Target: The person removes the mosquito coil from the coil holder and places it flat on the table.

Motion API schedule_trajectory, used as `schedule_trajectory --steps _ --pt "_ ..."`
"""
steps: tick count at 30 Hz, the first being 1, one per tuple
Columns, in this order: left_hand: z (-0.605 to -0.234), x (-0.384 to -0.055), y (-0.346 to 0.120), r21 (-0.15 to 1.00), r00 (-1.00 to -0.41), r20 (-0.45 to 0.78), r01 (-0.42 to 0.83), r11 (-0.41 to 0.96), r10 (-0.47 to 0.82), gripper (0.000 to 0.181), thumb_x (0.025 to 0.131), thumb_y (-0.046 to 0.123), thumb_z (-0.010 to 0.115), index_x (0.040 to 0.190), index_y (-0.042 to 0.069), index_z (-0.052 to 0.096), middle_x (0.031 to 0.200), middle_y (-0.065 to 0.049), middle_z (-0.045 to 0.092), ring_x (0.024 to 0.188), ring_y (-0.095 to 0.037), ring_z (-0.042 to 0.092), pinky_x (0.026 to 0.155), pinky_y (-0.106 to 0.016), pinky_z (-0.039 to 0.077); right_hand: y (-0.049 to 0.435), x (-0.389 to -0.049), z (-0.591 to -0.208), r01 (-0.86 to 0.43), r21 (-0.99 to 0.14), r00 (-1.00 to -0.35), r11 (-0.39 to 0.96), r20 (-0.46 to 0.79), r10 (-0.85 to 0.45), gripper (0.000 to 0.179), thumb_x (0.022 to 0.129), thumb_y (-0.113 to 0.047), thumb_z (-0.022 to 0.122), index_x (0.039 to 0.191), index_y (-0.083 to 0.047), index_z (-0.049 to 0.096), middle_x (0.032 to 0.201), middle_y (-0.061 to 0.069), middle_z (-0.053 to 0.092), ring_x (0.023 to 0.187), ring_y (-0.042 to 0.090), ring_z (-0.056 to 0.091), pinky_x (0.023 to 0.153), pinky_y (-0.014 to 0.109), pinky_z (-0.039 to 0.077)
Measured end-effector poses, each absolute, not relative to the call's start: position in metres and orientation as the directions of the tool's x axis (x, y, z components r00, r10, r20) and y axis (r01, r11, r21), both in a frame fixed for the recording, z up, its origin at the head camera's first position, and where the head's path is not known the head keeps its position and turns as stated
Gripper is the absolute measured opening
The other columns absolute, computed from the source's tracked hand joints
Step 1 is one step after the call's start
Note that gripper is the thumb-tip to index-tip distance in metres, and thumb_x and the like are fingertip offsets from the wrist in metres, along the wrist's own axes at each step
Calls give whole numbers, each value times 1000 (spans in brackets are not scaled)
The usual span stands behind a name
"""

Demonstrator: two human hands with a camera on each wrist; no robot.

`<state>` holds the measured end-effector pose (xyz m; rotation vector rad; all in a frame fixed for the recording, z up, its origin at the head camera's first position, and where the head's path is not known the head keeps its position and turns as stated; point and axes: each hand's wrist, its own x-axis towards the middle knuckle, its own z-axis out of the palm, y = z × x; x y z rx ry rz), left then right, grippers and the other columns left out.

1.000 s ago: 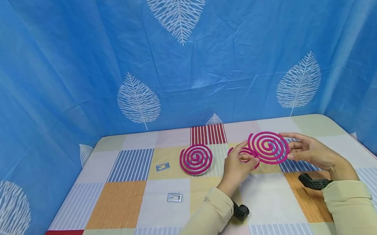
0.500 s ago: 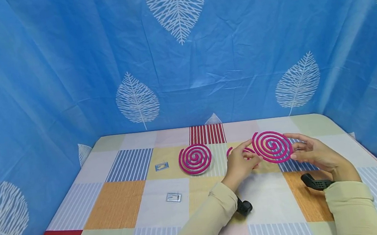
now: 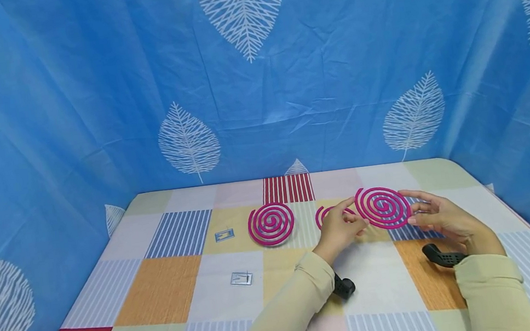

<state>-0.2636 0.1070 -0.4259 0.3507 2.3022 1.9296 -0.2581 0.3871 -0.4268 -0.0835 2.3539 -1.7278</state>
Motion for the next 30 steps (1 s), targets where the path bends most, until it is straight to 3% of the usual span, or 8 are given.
schedule_trajectory --steps 8,17,25,30 --pt "-428 -267 108 986 -945 -23 32 162 326 69 94 -6 78 158 8 55 89 0 76 66 -9 69 58 -20 53 390 -257 -432 123 -949 -975 291 -170 -144 57 101 -12 77 144 -46 61 111 -4 65 99 13 62 76 31 51" --pt "-430 -271 110 980 -921 -72 6 201 382 71 93 -5 78 159 6 53 96 0 76 71 -11 73 56 -19 48 392 -256 -436 147 -944 -973 294 -192 -130 56 99 -12 80 141 -44 61 108 1 63 81 15 57 66 26 52" --pt "-431 -273 112 977 -908 -122 -38 212 402 72 93 -5 79 159 3 51 93 0 75 66 -7 64 56 -18 46 396 -259 -443 149 -941 -970 304 -198 -139 67 101 -8 77 161 -12 47 104 -2 64 76 15 54 64 26 49" --pt "-432 -274 112 976 -892 -152 -70 204 425 73 93 -5 77 159 -2 47 97 -3 74 67 -9 66 55 -17 45 396 -259 -443 148 -945 -972 291 -194 -135 62 101 -9 77 157 -14 51 101 -4 66 76 13 54 63 24 48"
